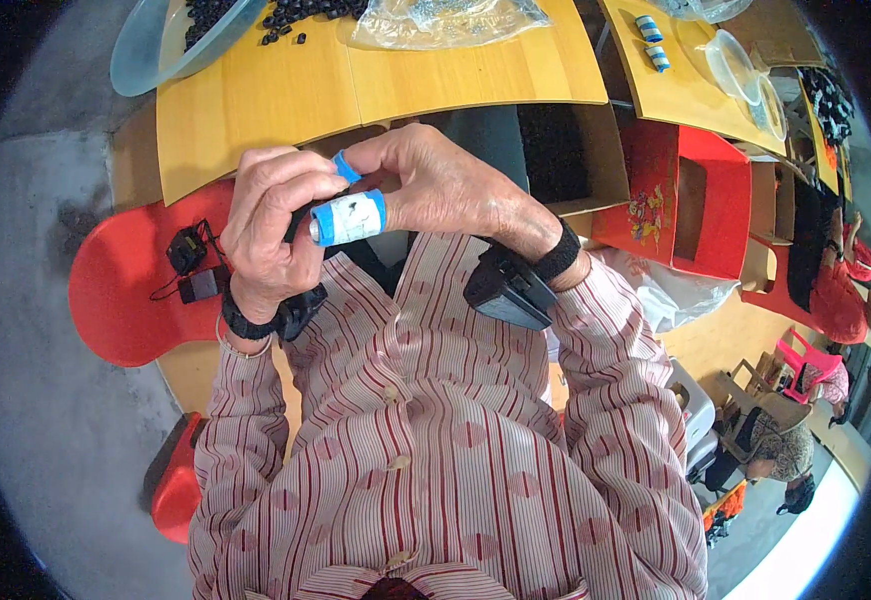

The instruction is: The person repeatedly assembles plastic cord locks by picking up small plastic components from the table and fitting them together by hand.

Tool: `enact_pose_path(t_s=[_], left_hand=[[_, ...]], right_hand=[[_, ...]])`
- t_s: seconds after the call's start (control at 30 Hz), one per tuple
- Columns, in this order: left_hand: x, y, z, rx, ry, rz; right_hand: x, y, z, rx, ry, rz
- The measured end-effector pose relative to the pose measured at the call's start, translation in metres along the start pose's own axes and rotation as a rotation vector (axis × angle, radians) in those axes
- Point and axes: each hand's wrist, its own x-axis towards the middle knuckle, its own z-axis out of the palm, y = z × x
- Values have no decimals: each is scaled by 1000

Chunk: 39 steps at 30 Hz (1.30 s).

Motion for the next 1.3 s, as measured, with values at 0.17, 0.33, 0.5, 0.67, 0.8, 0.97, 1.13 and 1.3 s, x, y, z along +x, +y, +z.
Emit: enact_pose_path(t_s=[0.17, 0.33, 0.5, 0.67, 0.8, 0.97, 1.13, 1.3], left_hand=[[0, 1, -1, -9, -16, -8], [-2, 1, -4, 18, -27, 22], [-1, 3, -8, 49, -49, 31], [-6, -1, -7, 58, -66, 24], [-8, -4, -5, 69, -57, 45], [-7, -3, -4, 55, -61, 48], [-8, -2, -4, 47, -70, 39], [-11, -3, -4, 29, -66, 34]], right_hand=[[-1, 11, 7, 71, 31, -72], [-3, 11, 9, 129, -22, 83], [-2, 22, 17, 76, 75, -186], [-3, 12, 13, 55, 38, 0], [-3, 10, 13, -8, 70, 72], [-3, 10, 13, -111, 97, -86], [-3, 10, 11, -148, 75, -80], [-5, 17, 13, -57, 80, -12]])
